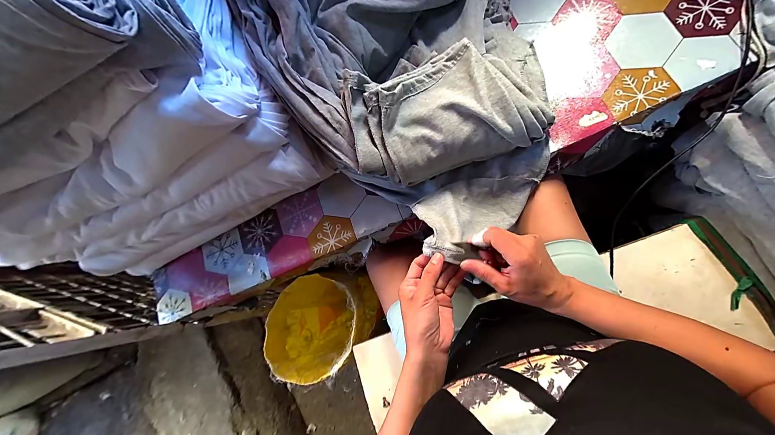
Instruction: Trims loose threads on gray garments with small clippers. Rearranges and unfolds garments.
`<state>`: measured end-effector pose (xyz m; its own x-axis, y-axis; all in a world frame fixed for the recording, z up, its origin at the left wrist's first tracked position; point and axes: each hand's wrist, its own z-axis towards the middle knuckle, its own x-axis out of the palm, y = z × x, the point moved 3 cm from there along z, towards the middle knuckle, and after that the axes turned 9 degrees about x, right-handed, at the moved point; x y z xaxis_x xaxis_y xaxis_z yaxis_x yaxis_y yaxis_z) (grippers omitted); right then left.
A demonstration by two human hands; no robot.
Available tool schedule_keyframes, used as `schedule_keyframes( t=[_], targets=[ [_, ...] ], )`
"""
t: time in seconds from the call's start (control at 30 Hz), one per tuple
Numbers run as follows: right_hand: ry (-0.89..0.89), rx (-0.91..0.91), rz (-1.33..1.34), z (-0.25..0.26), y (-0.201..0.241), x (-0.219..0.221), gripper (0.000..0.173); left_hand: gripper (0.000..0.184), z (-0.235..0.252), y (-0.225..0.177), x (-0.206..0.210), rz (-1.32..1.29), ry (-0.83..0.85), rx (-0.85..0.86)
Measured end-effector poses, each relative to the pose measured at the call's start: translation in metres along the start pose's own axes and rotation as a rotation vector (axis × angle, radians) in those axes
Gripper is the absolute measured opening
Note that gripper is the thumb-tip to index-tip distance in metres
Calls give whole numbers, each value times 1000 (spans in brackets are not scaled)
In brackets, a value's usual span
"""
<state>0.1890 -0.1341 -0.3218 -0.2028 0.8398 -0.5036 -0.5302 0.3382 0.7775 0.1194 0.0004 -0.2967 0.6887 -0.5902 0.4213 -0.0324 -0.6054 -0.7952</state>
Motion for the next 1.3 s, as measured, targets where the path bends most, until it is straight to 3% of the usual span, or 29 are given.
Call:
schedule_keyframes(
  t=[0.07, 0.13, 0.2, 0.23, 0.27, 0.3, 0.33, 0.37, 0.4, 0.47, 0.53, 0.6, 0.67, 0.73, 0.83, 0.97, 1.07, 1.17, 1.3],
  targets=[
    [70, 127, 62, 0, -6, 4, 33, 17, 2, -2, 2, 46, 55, 44],
    [96, 251, 173, 6, -11, 1, 15, 13, 8, -6, 2, 249, 124, 249],
    [106, 334, 293, 18, -13, -12, 6, 50, 21, -9, -1, 754, 202, 571],
    [123, 358, 355, 24, -12, -20, 5, 72, 29, -8, -1, 1006, 258, 637],
    [158, 375, 399, 31, -10, -27, 6, 80, 39, -5, 1, 1171, 350, 618],
    [192, 383, 430, 38, -7, -32, 9, 69, 48, -2, 6, 1250, 453, 556],
    [206, 382, 449, 45, -6, -37, 10, 46, 56, -3, 15, 1247, 540, 469],
    [195, 378, 471, 52, -6, -43, 8, 27, 63, -11, 27, 1153, 595, 381],
    [138, 390, 504, 59, -11, -51, 9, 21, 70, -26, 41, 986, 612, 312],
    [-63, 474, 562, 73, -22, -67, 15, 24, 93, -62, 70, 616, 489, 295],
    [-242, 555, 557, 84, -43, -81, 24, 27, 131, -88, 94, 516, 403, 424],
    [-304, 625, 390, 88, -72, -95, 35, 58, 168, -100, 103, 865, 443, 681],
    [-254, 710, 22, 90, -102, -115, 44, 88, 189, -102, 105, 1365, 353, 894],
    [-172, 724, -327, 95, -143, -132, 49, 114, 207, -99, 103, 1658, 244, 873],
    [-114, 662, -630, 109, -196, -151, 47, 129, 231, -92, 99, 1765, 115, 777],
    [-99, 569, -756, 136, -236, -171, 44, 129, 240, -88, 98, 1649, -23, 820],
    [-112, 558, -708, 156, -236, -169, 48, 122, 232, -81, 94, 1495, -82, 985],
    [-26, 492, -430, 191, -192, -132, 52, 112, 221, -72, 88, 1310, -111, 1088],
    [329, 335, -125, 257, -147, -42, 66, 100, 221, -60, 72, 1228, -147, 1118]
  ],
)
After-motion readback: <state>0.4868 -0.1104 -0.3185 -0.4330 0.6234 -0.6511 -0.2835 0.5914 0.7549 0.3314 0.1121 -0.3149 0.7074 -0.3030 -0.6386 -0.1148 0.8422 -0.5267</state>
